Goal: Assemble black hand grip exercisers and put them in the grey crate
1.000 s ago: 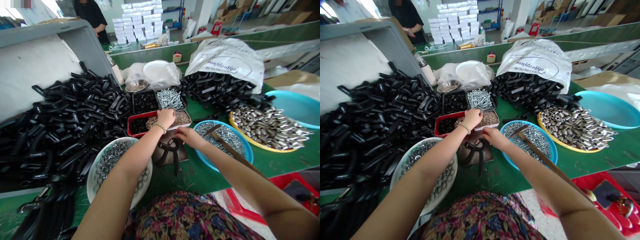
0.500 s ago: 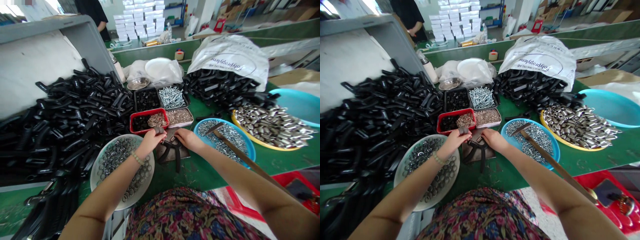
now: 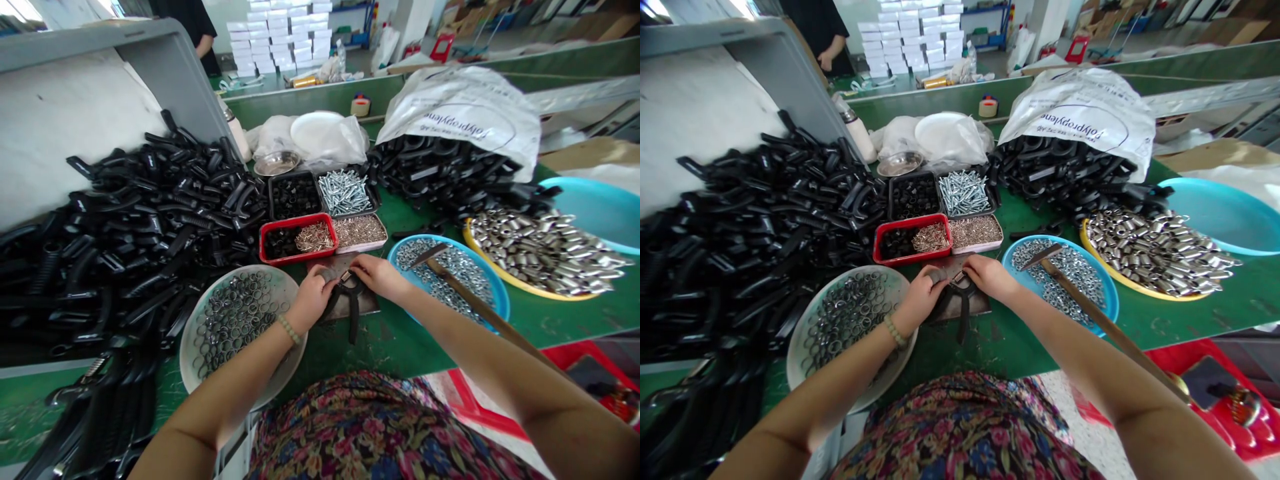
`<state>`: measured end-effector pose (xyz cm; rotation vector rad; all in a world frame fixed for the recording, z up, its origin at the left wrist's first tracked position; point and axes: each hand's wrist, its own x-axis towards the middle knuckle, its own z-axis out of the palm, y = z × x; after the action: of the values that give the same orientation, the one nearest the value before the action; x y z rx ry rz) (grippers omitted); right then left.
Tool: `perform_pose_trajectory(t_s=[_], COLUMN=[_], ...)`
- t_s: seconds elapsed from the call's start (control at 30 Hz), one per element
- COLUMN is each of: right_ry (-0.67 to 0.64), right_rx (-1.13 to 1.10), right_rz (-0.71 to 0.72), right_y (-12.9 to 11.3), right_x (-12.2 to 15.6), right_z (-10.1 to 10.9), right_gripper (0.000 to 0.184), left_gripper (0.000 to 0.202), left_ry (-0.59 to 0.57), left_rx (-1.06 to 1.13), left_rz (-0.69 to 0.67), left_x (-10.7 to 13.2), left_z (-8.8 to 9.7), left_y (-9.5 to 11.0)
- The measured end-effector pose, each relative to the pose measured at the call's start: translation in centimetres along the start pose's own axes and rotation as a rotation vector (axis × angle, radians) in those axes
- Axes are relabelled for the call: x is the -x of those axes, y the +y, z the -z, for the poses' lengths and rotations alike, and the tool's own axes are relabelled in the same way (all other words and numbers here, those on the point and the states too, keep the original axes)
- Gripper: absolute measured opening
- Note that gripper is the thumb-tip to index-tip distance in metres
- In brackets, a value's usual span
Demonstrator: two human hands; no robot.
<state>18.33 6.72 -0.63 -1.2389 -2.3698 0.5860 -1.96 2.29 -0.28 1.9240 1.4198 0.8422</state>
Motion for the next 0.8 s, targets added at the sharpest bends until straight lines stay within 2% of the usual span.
perform_pose_trajectory(t_s=[0.3,0.5,0.63,0.7,0.8], right_ry=[-0.005,-0.101,-0.136,-0.122,-0.022], right_rx=[0.004,0.246,0.282,0.215,-0.036], right_rz=[0.006,0.071,0.082,0.053,-0.127], right_y=[0.1,-0.4,-1.1,-1.2,-0.6], right_x=[0.4,0.6,0.7,0.9,1.8], right_z=[0.3,0.0,-0.4,-0.2,0.9], right_gripper=[0.014,0.021,0.02,0.019,0.029], left_gripper=[0.02,0.024,0.025,0.025,0.027], left_ry=[-0.02,-0.073,-0.143,-0.151,-0.105], left_rx=[-0.164,-0.355,-0.457,-0.447,-0.39], left_rz=[-0.104,-0.152,-0.119,-0.109,-0.075], left_x=[0.7,0.8,1.1,1.2,1.2], left_z=[-1.1,-1.0,-1.0,-1.0,-0.8], left_y=[-0.6,0.0,0.5,0.6,0.6])
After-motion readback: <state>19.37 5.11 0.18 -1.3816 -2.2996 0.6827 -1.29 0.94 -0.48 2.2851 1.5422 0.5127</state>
